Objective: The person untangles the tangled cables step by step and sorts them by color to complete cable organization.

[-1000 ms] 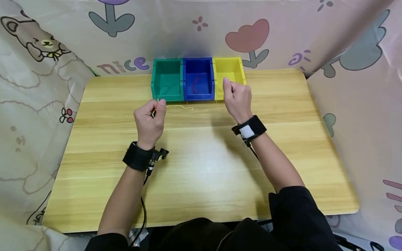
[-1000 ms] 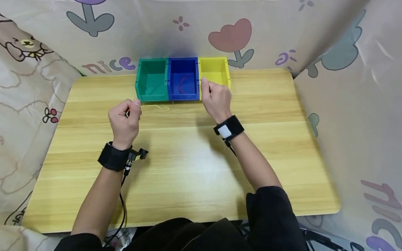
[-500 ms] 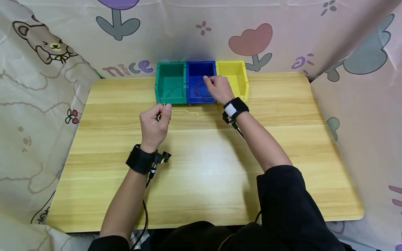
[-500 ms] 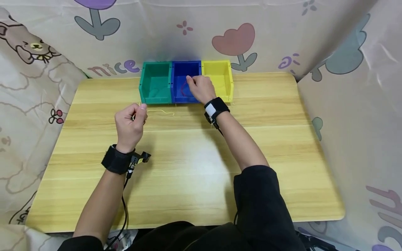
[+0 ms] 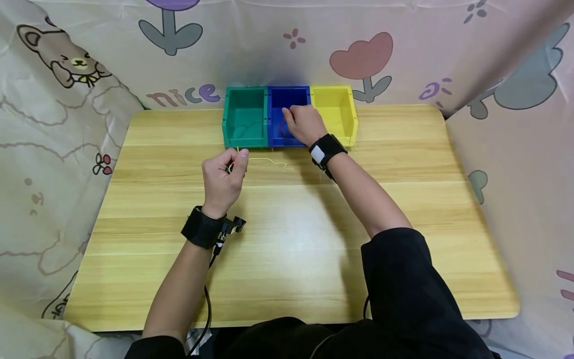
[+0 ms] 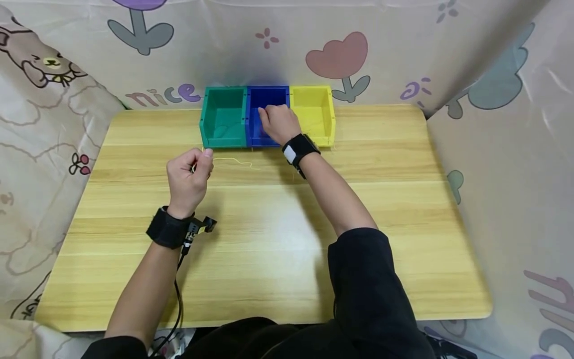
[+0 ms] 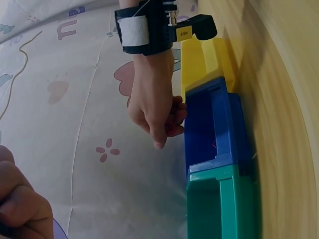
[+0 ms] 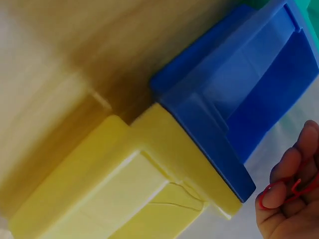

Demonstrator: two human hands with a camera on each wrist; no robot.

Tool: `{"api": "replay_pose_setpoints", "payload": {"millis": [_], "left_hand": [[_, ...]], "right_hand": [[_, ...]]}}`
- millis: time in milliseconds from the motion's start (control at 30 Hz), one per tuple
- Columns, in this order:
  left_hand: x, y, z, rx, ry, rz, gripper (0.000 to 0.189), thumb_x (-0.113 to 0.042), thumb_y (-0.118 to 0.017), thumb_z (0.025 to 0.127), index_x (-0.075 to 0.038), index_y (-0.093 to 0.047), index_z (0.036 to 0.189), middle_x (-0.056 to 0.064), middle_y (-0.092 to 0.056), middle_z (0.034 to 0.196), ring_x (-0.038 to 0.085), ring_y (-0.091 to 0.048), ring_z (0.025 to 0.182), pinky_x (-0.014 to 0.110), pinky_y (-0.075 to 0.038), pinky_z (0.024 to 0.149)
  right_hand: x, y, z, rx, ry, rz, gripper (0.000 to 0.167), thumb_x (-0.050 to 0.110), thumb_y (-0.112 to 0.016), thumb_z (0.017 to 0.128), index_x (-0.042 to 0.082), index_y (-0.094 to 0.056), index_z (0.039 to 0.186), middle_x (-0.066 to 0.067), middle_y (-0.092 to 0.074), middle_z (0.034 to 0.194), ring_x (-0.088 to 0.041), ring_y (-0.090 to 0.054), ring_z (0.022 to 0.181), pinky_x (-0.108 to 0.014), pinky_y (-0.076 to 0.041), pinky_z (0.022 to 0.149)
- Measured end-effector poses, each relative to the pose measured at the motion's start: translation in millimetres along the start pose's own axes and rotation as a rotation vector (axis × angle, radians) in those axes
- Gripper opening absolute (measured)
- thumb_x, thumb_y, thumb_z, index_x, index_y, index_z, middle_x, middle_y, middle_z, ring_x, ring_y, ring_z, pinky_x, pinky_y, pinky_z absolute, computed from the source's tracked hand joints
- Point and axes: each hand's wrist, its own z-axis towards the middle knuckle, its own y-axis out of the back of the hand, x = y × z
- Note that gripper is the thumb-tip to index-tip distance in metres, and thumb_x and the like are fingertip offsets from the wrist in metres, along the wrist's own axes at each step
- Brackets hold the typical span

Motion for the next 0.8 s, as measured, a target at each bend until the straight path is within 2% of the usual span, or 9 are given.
{"api": "replay_pose_setpoints", "payload": {"millis": [233, 400, 500, 600, 667, 733, 800], "left_hand": [[2.9, 0.6, -2.7, 0.002, 0.003, -0.010, 0.044, -0.022, -0.058, 0.097, -0.004, -0.052, 0.057, 0.001, -0.044, 0.050, 0.012, -0.034, 0.047, 0.024, -0.021, 0.048], [3.0, 0.3, -2.5, -0.005, -0.001, -0.030, 0.041, -0.019, -0.060, 0.095, -0.005, -0.053, 0.057, 0.002, -0.046, 0.051, 0.012, -0.036, 0.048, 0.024, -0.022, 0.049], [4.3, 0.2, -2.7, -0.010, 0.006, -0.034, 0.039, -0.017, -0.062, 0.094, -0.006, -0.054, 0.058, 0.002, -0.046, 0.051, 0.013, -0.036, 0.048, 0.024, -0.022, 0.049], [5.5, 0.7, -3.0, -0.005, 0.019, -0.035, 0.040, -0.018, -0.061, 0.095, -0.006, -0.054, 0.058, 0.002, -0.046, 0.051, 0.013, -0.036, 0.048, 0.025, -0.022, 0.049], [6.1, 1.2, -2.9, 0.004, 0.026, -0.036, 0.040, -0.020, -0.061, 0.096, -0.006, -0.054, 0.058, 0.001, -0.046, 0.052, 0.013, -0.037, 0.049, 0.025, -0.023, 0.049], [7.0, 2.0, -2.5, 0.014, 0.028, -0.032, 0.042, -0.021, -0.060, 0.097, -0.006, -0.054, 0.059, 0.001, -0.047, 0.052, 0.013, -0.037, 0.049, 0.025, -0.023, 0.049], [8.1, 2.6, -2.2, 0.022, 0.028, -0.029, 0.042, -0.022, -0.059, 0.098, -0.005, -0.054, 0.059, 0.001, -0.047, 0.052, 0.013, -0.038, 0.049, 0.025, -0.024, 0.049]], "right_hand": [[-4, -7, 7.7, 0.022, 0.022, -0.041, 0.042, 0.028, -0.043, 0.108, 0.006, -0.054, 0.074, -0.008, -0.046, 0.065, -0.024, -0.052, 0.062, -0.034, -0.039, 0.060], [-6, -10, 10.9, 0.052, 0.030, -0.061, 0.030, 0.024, -0.054, 0.103, 0.001, -0.063, 0.087, -0.012, -0.058, 0.078, -0.028, -0.057, 0.076, -0.038, -0.046, 0.072], [-6, -11, 12.1, 0.074, 0.034, -0.076, 0.029, 0.025, -0.064, 0.098, -0.002, -0.068, 0.102, -0.015, -0.064, 0.091, -0.031, -0.061, 0.089, -0.040, -0.049, 0.082], [-5, -11, 12.3, 0.101, 0.028, -0.068, 0.042, 0.026, -0.069, 0.095, -0.005, -0.066, 0.123, -0.020, -0.067, 0.113, -0.034, -0.062, 0.109, -0.040, -0.048, 0.097], [-4, -10, 11.7, 0.114, 0.026, -0.049, 0.051, 0.027, -0.068, 0.095, -0.005, -0.060, 0.134, -0.022, -0.063, 0.129, -0.034, -0.057, 0.123, -0.040, -0.043, 0.107], [-2, -9, 10.9, 0.112, 0.032, -0.021, 0.053, 0.027, -0.067, 0.097, -0.003, -0.057, 0.139, -0.021, -0.057, 0.140, -0.034, -0.051, 0.132, -0.039, -0.036, 0.113], [1, -8, 9.7, 0.096, 0.048, 0.009, 0.052, 0.027, -0.065, 0.098, -0.001, -0.056, 0.140, -0.019, -0.053, 0.145, -0.032, -0.048, 0.136, -0.038, -0.033, 0.115]]}}
